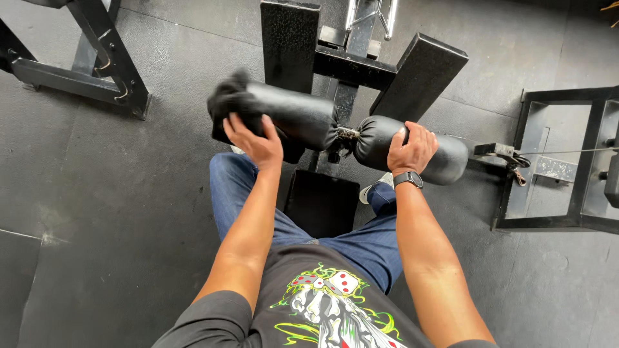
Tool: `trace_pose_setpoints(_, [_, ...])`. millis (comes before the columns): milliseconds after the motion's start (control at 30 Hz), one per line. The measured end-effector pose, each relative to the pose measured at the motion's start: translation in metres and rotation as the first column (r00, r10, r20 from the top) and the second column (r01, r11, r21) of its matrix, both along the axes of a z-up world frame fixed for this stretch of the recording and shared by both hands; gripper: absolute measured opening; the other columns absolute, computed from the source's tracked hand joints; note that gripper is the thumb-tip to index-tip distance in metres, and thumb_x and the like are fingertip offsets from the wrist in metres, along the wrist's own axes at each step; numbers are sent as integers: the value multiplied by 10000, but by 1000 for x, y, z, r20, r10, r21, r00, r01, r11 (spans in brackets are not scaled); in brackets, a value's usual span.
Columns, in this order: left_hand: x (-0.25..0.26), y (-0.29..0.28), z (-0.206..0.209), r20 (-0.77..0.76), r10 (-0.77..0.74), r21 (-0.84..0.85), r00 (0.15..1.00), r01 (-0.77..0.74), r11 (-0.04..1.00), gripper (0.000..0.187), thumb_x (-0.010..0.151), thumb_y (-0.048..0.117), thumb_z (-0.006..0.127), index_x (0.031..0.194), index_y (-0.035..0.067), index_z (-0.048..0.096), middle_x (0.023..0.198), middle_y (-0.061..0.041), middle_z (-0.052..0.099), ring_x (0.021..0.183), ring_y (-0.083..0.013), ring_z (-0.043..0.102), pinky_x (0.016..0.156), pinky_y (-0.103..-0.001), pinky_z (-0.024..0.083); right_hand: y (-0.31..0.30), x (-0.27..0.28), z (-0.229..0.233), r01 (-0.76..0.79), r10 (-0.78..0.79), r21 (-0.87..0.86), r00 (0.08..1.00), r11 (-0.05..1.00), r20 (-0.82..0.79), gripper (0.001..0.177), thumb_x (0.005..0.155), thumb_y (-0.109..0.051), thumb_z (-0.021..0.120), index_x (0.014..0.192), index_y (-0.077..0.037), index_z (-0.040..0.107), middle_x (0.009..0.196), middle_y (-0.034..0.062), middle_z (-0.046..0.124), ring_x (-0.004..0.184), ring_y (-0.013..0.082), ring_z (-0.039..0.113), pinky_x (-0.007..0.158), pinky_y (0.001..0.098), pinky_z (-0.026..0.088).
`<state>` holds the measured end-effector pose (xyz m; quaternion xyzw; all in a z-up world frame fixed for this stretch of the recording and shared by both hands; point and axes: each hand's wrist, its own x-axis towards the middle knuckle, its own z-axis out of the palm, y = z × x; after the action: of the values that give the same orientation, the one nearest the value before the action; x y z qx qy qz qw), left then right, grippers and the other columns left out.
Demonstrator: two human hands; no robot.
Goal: The person wipes the seat, rollers, and footrests of a gym machine using a black towel.
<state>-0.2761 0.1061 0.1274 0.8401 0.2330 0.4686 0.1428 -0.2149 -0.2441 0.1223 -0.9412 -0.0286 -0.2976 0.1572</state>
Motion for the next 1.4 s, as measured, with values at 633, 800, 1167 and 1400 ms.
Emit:
trace_pose_setpoints(633, [15, -141, 17, 194, 116, -947, 974, 217, -238, 999, 1143, 860, 551, 1842, 276, 141, 1904, -12, 196, 1768, -195, 130, 1478, -361, 66, -3, 5, -12, -28, 27, 37, 999, 999, 18, 236, 1112, -377, 646, 1265, -280, 797, 1208, -36, 811, 1224, 198, 762, 1295, 441, 446])
trace_pose_setpoints(800, [40, 48, 14, 20, -252, -993, 968, 48, 106, 827, 1105, 906, 637, 1709, 392, 402, 1714, 68, 450, 1627, -165, 379, 1386, -349, 269, -3, 5, -15, -28, 26, 41, 999, 999, 36, 229, 1105, -362, 652, 1253, -268, 799, 1225, -39, 831, 1232, 202, 768, 1289, 449, 458])
trace_pose_setpoints(1167, [149, 123, 63, -879, -419, -316, 229, 379, 870, 721, 987, 816, 680, 1505, 337, 832, 1338, -150, 865, 1292, -460, 802, 1074, -633, 631, 1, 5, 2, -51, 51, 4, 998, 999, 31, 257, 1115, -381, 638, 1270, -258, 801, 1231, -41, 832, 1234, 210, 772, 1292, 449, 459])
trace_pose_setpoints(1400, [186, -34, 61, -801, -582, -582, -143, 417, 698, 836, 900, 935, 585, 1435, 354, 857, 1417, -86, 864, 1421, -380, 765, 1167, -585, 613, 6, 3, 7, -39, 39, 20, 999, 999, 18, 271, 1124, -372, 621, 1283, -254, 808, 1244, -41, 827, 1247, 211, 763, 1295, 454, 458])
